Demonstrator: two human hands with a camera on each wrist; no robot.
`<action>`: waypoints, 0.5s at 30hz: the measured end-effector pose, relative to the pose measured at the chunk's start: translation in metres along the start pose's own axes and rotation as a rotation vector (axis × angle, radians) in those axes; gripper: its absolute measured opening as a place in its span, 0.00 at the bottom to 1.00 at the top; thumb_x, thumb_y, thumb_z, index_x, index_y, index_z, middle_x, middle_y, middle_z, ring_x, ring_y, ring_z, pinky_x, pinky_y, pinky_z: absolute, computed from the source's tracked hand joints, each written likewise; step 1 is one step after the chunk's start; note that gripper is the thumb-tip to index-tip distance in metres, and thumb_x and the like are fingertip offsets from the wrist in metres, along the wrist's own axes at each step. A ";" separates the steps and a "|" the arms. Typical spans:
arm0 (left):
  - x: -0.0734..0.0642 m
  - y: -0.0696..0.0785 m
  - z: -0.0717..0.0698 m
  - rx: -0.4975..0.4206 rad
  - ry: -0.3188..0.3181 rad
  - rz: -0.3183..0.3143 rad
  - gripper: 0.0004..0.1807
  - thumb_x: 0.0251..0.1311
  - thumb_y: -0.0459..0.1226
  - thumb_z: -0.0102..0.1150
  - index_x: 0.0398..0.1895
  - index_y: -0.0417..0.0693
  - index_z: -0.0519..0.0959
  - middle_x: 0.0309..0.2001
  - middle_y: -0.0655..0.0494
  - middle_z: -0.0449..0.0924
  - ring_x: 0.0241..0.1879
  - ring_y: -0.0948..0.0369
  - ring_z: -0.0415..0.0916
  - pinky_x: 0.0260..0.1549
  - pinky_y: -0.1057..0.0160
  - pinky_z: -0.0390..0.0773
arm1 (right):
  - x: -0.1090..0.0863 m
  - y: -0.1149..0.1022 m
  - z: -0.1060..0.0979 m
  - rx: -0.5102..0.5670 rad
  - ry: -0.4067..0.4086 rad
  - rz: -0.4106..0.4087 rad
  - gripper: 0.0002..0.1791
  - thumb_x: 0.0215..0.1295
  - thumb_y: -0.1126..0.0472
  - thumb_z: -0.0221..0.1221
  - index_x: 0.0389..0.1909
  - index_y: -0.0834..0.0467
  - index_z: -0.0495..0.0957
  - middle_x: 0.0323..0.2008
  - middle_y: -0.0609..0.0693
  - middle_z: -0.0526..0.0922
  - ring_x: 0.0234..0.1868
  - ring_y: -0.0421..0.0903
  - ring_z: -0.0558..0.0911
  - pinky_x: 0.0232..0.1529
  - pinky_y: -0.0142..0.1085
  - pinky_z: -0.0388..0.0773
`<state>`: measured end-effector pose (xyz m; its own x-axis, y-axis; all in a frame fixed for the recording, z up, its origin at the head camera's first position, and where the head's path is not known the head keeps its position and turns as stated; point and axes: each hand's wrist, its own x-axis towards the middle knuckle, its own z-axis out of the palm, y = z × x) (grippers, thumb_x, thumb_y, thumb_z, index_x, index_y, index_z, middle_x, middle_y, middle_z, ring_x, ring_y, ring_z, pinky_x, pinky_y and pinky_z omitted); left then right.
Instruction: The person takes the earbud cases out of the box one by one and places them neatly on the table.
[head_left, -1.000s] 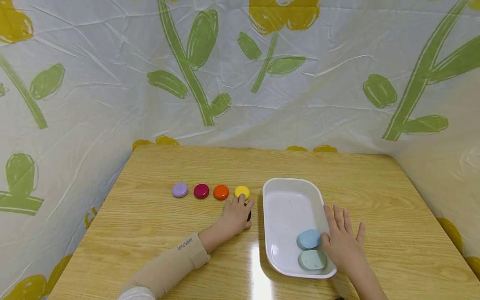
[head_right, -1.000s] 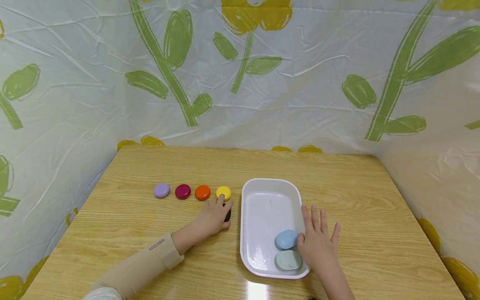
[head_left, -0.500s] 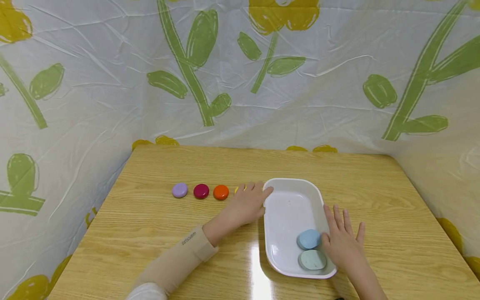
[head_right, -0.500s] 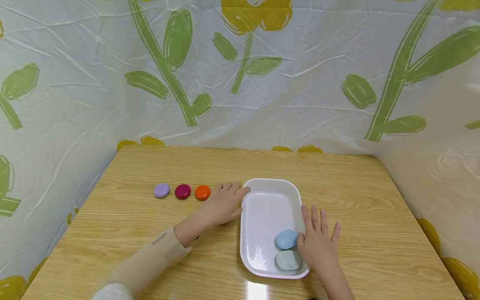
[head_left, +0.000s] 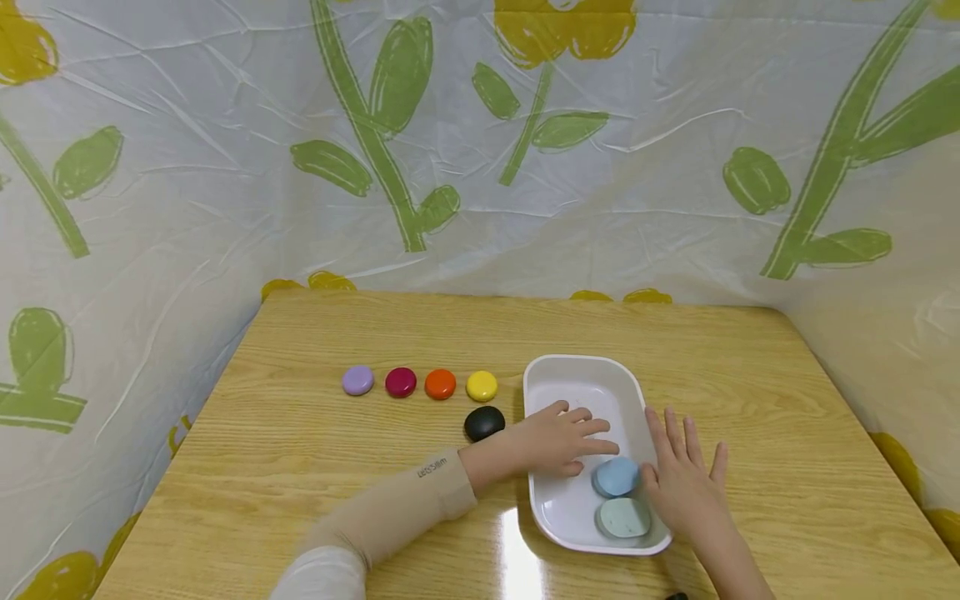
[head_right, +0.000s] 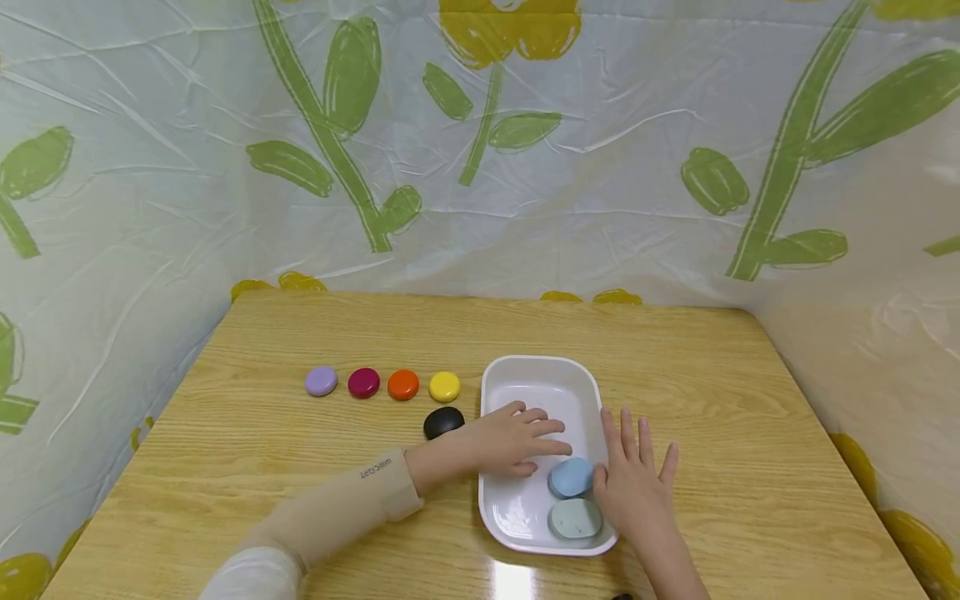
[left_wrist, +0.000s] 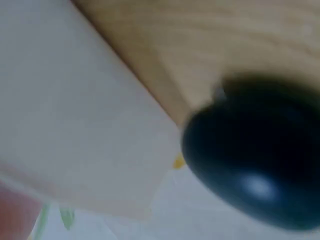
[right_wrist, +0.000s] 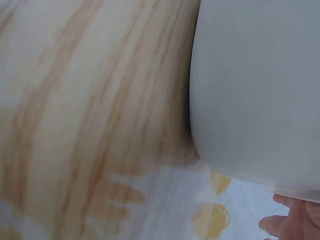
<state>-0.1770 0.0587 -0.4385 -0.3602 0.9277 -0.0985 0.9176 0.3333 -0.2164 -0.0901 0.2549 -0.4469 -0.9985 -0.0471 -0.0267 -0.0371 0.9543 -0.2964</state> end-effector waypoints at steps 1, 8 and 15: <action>0.002 0.003 0.001 0.010 -0.004 0.013 0.27 0.62 0.51 0.47 0.65 0.73 0.58 0.65 0.65 0.58 0.60 0.64 0.59 0.52 0.63 0.65 | 0.000 0.000 0.000 -0.001 0.000 -0.002 0.37 0.66 0.57 0.42 0.72 0.52 0.35 0.69 0.65 0.40 0.68 0.61 0.29 0.54 0.58 0.11; 0.015 0.016 0.007 0.001 -0.061 0.042 0.29 0.62 0.52 0.48 0.66 0.77 0.55 0.67 0.66 0.55 0.62 0.64 0.57 0.55 0.62 0.63 | -0.001 0.000 -0.001 -0.004 -0.009 -0.012 0.37 0.67 0.58 0.43 0.72 0.53 0.34 0.69 0.66 0.40 0.68 0.60 0.28 0.54 0.59 0.11; 0.019 0.021 0.005 -0.034 -0.087 0.059 0.31 0.62 0.50 0.47 0.68 0.76 0.51 0.68 0.67 0.52 0.63 0.66 0.55 0.55 0.63 0.63 | -0.001 0.000 -0.002 -0.006 -0.017 -0.018 0.38 0.67 0.57 0.43 0.71 0.53 0.33 0.68 0.68 0.40 0.68 0.61 0.28 0.53 0.60 0.12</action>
<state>-0.1654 0.0830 -0.4502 -0.3169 0.9283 -0.1944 0.9425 0.2852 -0.1744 -0.0891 0.2553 -0.4451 -0.9969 -0.0689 -0.0374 -0.0551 0.9551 -0.2911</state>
